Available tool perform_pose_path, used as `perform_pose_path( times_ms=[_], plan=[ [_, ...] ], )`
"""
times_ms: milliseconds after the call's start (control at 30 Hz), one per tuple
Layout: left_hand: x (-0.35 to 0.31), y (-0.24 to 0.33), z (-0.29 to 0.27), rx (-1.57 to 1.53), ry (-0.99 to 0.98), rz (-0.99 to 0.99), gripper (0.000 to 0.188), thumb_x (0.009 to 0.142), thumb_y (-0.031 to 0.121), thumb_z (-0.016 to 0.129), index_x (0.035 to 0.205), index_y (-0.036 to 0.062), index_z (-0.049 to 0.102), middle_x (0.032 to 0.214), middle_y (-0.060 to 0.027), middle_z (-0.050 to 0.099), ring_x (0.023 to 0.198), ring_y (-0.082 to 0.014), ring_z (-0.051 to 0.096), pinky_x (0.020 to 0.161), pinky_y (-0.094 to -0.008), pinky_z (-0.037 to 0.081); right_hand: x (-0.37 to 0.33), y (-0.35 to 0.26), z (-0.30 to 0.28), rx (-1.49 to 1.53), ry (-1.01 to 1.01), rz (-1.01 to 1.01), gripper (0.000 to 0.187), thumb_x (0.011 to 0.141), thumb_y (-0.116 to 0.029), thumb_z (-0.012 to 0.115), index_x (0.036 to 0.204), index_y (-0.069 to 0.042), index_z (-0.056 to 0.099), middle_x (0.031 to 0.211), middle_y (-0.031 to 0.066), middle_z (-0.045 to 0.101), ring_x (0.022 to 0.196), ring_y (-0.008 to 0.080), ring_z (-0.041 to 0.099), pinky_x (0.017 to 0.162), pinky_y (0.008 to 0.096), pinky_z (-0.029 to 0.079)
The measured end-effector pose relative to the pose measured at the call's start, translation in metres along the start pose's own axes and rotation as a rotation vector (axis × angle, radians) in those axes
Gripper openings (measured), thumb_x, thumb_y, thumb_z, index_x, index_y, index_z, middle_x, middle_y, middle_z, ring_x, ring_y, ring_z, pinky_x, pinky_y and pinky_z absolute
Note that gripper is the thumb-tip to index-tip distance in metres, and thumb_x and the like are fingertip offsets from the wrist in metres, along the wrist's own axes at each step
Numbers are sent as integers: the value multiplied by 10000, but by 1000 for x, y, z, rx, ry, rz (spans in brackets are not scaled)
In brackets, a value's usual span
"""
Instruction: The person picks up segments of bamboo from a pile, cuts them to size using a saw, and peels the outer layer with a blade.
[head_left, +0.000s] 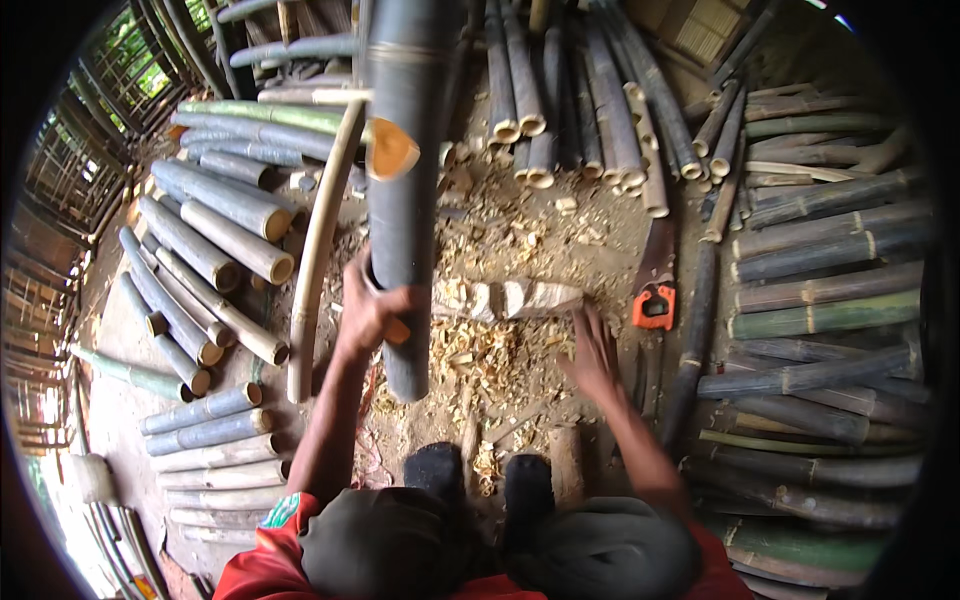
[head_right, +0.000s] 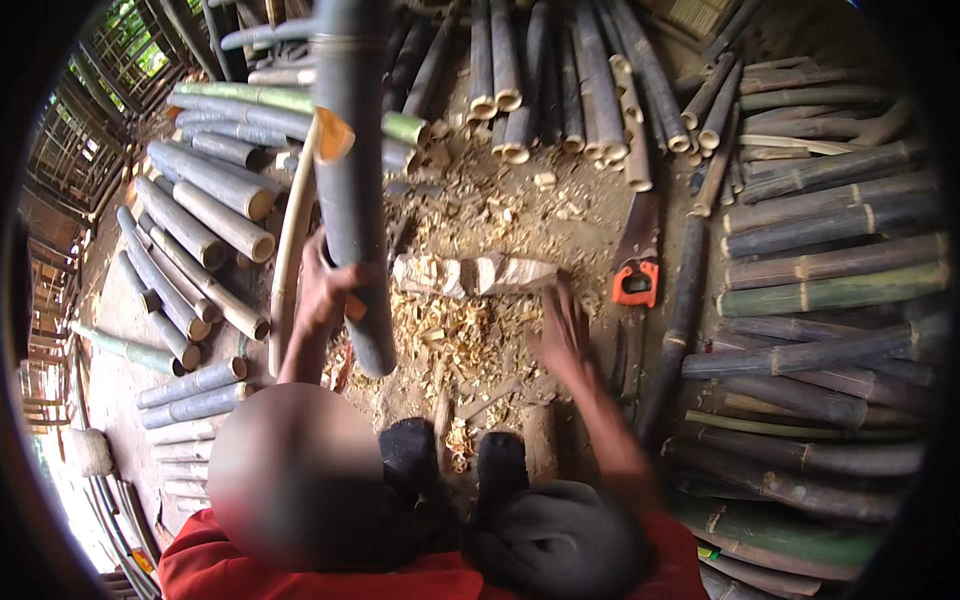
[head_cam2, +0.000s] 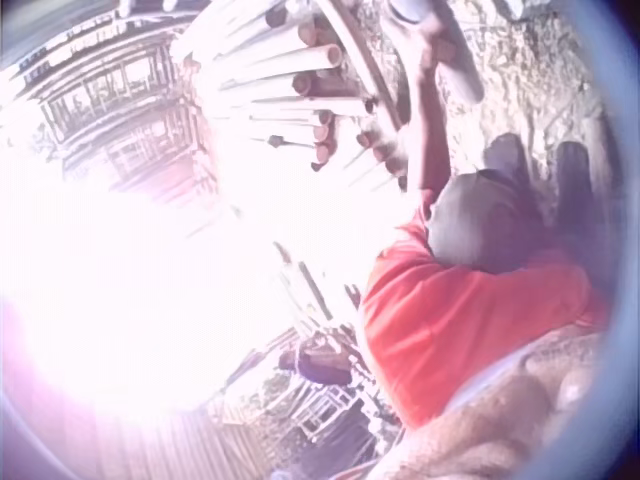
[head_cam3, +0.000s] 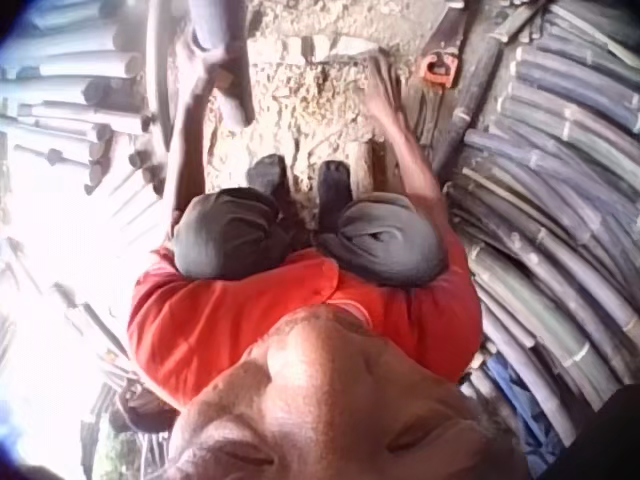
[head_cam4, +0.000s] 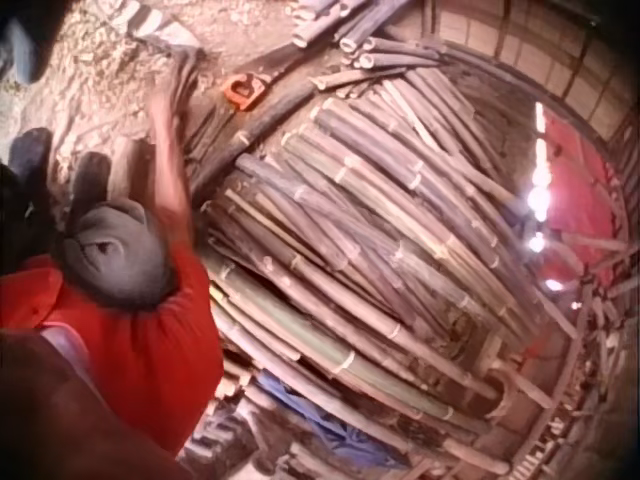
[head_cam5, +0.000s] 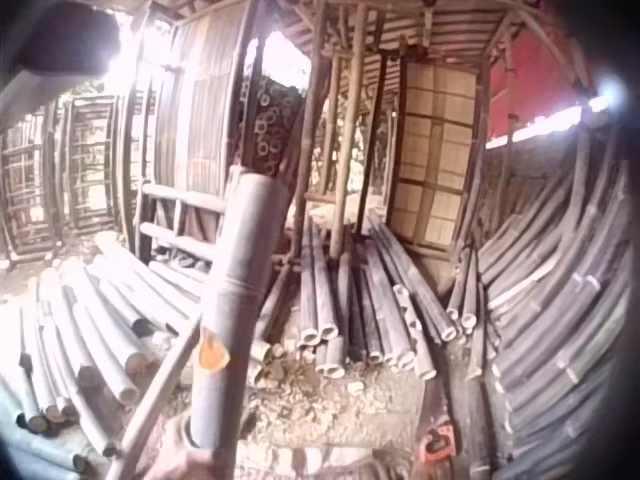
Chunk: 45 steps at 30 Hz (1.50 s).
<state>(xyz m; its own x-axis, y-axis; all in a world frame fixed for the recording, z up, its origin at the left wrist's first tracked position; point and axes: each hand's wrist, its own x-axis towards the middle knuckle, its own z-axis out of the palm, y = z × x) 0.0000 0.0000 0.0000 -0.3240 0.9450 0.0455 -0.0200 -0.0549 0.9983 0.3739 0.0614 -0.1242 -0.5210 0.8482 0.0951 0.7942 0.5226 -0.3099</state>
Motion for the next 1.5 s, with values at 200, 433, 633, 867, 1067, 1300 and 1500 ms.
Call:
perform_pose_path(
  times_ms=[200,433,633,867,1067,1300,1500],
  plan=[
    [-49,-57,12,279,-23,-417,787,584,186,852,1270,-108,605,1043,-228,737,896,-320,736,827,-404,608,120,22,40,-163,-351,-117,920,703,-254,932,1463,-12,474,1369,184,593,1345,373,522,1227,613,272],
    [-63,-107,32,615,-299,-402,610,655,252,877,1123,-47,624,931,-202,714,827,-318,702,776,-453,582,53,8,43,8,-47,176,637,684,-357,896,1187,-33,680,1215,194,620,1184,401,576,1014,557,434],
    [-54,-147,59,791,-401,-428,819,753,489,883,1311,-20,567,1165,-245,698,1093,-379,690,950,-493,550,22,-2,67,-96,-58,176,873,757,-403,874,1482,-57,532,1263,156,583,1214,398,555,1000,567,442],
    [-108,-137,-54,556,185,-350,286,963,178,752,1151,-26,679,1028,-169,744,855,-249,710,773,-367,604,17,-2,67,-172,-51,227,886,796,-498,839,1493,-57,516,1305,155,589,1253,376,552,1015,567,442],
    [-176,-154,-115,861,204,-435,336,842,333,848,994,41,778,879,-154,764,758,-279,733,744,-439,579,18,-3,69,-147,-47,215,854,818,-485,816,1491,-54,514,1315,170,591,1268,380,545,1029,566,443],
    [-109,-178,-99,1084,218,-401,186,950,263,720,989,88,768,837,-130,773,730,-257,745,660,-420,600,20,-4,72,-132,-46,197,875,820,-481,812,1509,-44,492,1370,210,577,1287,410,536,1036,563,449],
    [-77,-75,-143,464,429,-239,109,938,135,763,986,38,767,805,-1,732,691,-57,619,605,-258,488,18,6,76,-116,1,161,863,799,-454,837,1477,-29,512,1268,215,603,1193,425,574,985,542,477]
  ],
)
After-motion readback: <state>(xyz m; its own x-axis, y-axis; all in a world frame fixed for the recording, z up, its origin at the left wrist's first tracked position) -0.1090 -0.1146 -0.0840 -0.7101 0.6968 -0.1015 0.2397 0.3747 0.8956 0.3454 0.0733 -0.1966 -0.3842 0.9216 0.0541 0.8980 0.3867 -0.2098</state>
